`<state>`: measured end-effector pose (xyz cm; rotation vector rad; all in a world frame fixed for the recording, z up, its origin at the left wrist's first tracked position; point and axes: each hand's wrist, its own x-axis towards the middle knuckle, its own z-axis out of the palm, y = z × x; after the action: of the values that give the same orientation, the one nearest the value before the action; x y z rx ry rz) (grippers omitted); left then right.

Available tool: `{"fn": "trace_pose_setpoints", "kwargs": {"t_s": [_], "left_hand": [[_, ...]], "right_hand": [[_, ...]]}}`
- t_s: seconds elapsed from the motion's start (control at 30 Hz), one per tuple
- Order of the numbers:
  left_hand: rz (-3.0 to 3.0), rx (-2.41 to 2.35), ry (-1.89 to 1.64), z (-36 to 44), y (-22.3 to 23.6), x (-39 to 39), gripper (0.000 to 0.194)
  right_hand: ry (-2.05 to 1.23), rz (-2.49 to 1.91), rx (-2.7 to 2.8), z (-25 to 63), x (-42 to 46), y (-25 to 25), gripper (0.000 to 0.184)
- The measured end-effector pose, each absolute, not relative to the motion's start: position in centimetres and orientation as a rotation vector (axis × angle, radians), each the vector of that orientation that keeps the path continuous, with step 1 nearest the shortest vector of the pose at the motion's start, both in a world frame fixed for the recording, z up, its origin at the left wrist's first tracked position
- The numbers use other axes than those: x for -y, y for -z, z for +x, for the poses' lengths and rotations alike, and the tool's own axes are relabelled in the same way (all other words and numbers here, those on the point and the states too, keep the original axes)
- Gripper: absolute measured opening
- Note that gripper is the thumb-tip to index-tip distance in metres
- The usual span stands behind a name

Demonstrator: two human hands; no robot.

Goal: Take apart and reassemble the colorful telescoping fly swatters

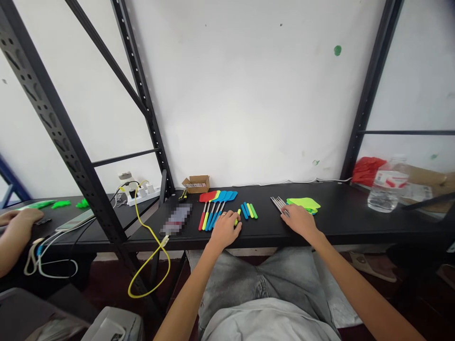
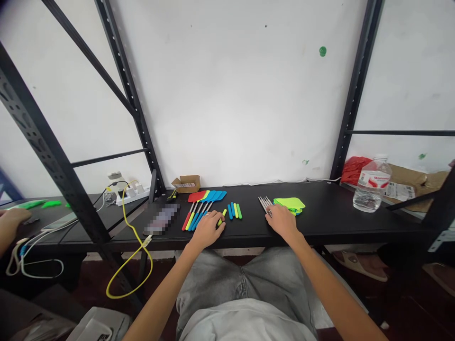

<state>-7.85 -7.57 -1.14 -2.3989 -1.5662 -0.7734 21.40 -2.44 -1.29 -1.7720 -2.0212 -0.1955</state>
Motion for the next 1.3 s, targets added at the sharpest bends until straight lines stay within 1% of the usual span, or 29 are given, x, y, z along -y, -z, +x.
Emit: {"fn": "trace_pose_setpoints", "kwargs": {"t_s": [0.53,0.87,1.1,1.3], "left_hand": [[-2.391,1.555,0.777,-7.8,1.2,7.6,0.015],[-2.386,1.536,0.776,-7.9,1.4,7.5,0.015],[-2.374,1.533,0.759,-7.9,1.4,7.5,0.015],[-2.368,1.533,0.755,-7.9,1.5,7.4,0.014]], "right_hand": [[0.232,-1.735,2.027,20.4,3.2,0.9,0.026],[0.069,-1.545,2.061,19.7,3.2,1.1,0.026],[0.01,-1.491,2.054,19.4,2.9,1.7,0.036],[-0.001,-1.494,2.031,19.3,3.0,1.7,0.041]]}}
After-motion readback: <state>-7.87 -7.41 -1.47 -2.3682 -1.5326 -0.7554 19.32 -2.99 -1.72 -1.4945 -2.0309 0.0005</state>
